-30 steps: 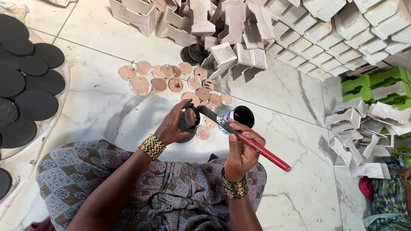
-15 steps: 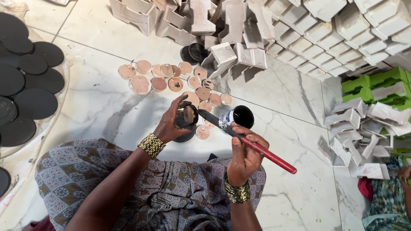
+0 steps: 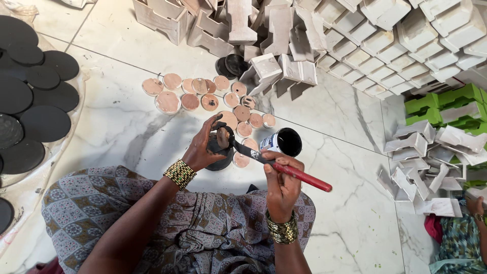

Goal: The person sits on the floor painting round wooden discs black. They hold each disc with one hand, apply black paint with a brush dipped from an open paint can, and set finished discs aside with a pile of unpainted discs nearby.

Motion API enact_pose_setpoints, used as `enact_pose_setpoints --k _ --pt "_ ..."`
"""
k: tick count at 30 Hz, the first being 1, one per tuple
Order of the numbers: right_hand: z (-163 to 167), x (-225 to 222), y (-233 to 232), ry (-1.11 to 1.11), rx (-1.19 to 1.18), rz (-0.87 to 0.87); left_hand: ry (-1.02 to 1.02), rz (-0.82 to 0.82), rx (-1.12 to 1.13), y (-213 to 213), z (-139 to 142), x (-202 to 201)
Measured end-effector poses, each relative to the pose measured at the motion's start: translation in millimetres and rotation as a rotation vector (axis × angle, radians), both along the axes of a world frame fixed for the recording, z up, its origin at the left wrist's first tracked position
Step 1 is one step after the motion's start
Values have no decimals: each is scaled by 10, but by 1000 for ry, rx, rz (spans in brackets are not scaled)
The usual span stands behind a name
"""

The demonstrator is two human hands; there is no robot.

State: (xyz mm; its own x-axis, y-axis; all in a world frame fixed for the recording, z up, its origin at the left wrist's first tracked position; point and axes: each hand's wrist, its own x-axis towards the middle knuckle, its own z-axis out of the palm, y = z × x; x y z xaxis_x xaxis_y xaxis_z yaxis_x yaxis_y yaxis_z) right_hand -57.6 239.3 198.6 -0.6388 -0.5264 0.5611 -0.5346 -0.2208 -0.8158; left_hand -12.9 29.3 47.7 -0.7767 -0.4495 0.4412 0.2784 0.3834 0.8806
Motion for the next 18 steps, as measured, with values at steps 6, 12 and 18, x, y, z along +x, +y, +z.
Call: enact_pose_setpoints --k 6,12,18 --pt "-5 33 1 23 -93 18 -12 22 -37 17 7 4" --pt "9 -2 36 -2 27 -1 -1 -3 22 -13 26 11" --pt "-37 -63 -74 103 -94 7 1 2 -39 24 16 -16"
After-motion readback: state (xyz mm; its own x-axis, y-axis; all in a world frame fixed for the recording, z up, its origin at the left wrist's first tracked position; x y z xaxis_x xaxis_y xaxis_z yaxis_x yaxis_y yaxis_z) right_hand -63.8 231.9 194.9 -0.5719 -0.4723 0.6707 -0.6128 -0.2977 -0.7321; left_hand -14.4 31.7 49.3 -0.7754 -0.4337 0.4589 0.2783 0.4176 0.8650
